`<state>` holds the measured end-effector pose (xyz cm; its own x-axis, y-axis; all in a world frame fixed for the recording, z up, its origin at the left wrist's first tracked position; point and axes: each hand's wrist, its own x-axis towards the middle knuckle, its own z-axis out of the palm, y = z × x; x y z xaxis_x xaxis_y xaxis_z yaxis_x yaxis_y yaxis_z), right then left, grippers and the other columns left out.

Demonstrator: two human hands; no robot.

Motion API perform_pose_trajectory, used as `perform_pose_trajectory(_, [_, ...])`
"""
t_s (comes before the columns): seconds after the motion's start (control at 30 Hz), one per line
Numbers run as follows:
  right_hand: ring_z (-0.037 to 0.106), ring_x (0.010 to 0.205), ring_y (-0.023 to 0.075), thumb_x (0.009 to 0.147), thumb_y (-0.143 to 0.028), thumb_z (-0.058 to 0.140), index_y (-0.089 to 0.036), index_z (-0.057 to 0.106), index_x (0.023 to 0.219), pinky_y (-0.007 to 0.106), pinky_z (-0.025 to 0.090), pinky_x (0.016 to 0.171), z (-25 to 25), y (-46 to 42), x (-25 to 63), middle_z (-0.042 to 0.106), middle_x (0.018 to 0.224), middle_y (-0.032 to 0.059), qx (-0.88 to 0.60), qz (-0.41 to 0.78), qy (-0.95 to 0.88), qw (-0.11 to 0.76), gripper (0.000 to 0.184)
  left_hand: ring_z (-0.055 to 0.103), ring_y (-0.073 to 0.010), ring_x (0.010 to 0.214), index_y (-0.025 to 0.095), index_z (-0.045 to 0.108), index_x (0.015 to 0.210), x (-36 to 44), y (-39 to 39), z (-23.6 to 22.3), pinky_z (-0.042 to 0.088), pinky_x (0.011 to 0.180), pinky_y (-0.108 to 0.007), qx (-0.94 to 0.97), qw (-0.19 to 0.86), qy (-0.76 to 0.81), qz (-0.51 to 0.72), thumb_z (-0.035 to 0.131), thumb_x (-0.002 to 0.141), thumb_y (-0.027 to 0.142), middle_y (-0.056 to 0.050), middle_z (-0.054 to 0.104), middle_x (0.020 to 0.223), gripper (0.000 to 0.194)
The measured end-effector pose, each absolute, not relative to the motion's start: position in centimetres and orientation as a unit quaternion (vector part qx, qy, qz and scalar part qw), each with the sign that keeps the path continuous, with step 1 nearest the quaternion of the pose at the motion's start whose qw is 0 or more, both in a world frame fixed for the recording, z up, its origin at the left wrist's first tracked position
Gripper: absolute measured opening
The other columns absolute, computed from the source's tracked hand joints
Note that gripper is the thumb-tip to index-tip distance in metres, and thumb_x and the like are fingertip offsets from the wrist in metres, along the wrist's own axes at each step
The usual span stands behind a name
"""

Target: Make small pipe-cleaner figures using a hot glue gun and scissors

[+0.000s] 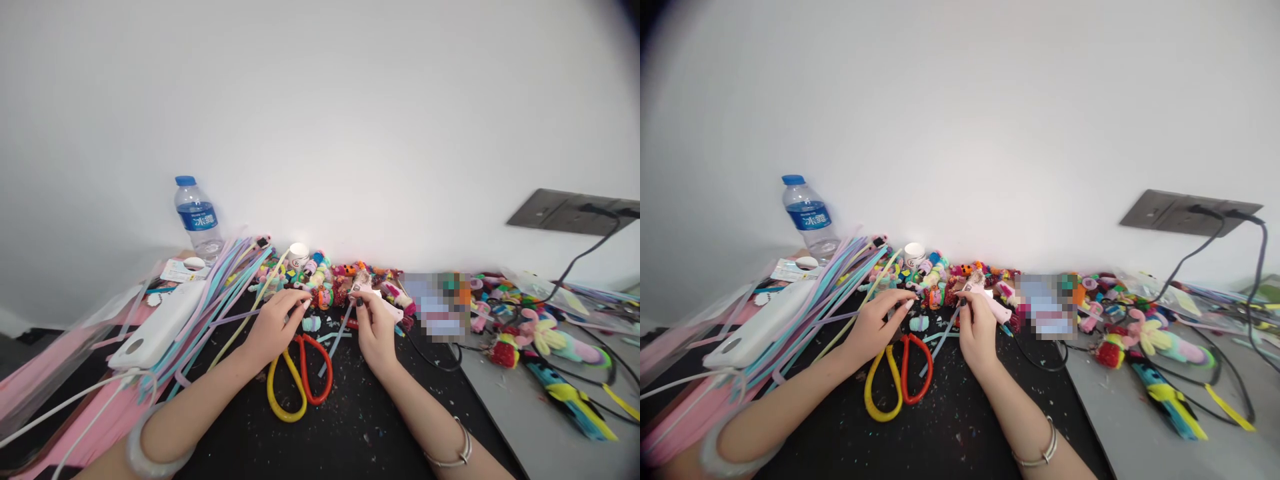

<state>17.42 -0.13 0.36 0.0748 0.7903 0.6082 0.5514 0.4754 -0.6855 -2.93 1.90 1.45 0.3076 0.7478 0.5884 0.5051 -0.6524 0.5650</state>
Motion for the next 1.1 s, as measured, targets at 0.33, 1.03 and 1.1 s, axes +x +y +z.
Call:
perform_pose_trajectory(0.33, [0.058, 0.070, 0.0172, 0.088, -0.019, 0.040, -0.016, 0.056, 0.103, 0.030, 0.047, 0.063, -0.3, -0.5, 17.1, 0.062, 0.083, 0.0065, -0.510, 0.138, -0.684, 0.504, 0.022, 0.049, -0.0203, 0.092, 0.019, 0.066, 0.073, -0.8, 1.1, 1.4, 0.039, 0.079, -0.035, 0.903, 0.076, 0.351, 0.237, 0.058, 0.082, 0.022, -0.003, 0.059, 0.097, 0.013])
perform_pose_trajectory(1.03, [0.058, 0.079, 0.0186, 0.086, -0.016, 0.051, -0.020, 0.062, 0.101, 0.031, 0.046, 0.072, 0.3, -0.3, 17.0, 0.066, 0.085, 0.0050, -0.455, 0.071, -0.757, 0.463, 0.019, 0.057, -0.0133, 0.073, 0.019, 0.056, 0.084, -1.3, 1.2, 1.5, 0.043, 0.071, -0.025, 0.771, 0.260, 0.403, 0.418, 0.047, 0.086, 0.018, 0.000, 0.061, 0.078, 0.009])
perform_pose_trajectory(1.1, [0.058, 0.074, 0.0184, 0.086, -0.015, 0.050, -0.019, 0.064, 0.090, 0.031, 0.046, 0.067, 0.2, -0.4, 17.0, 0.066, 0.079, 0.0045, -0.460, 0.080, -0.754, 0.461, 0.015, 0.057, -0.0135, 0.070, 0.018, 0.056, 0.084, -1.1, 1.1, 1.6, 0.045, 0.068, -0.025, 0.744, 0.301, 0.407, 0.436, 0.053, 0.082, 0.020, 0.000, 0.060, 0.076, 0.005])
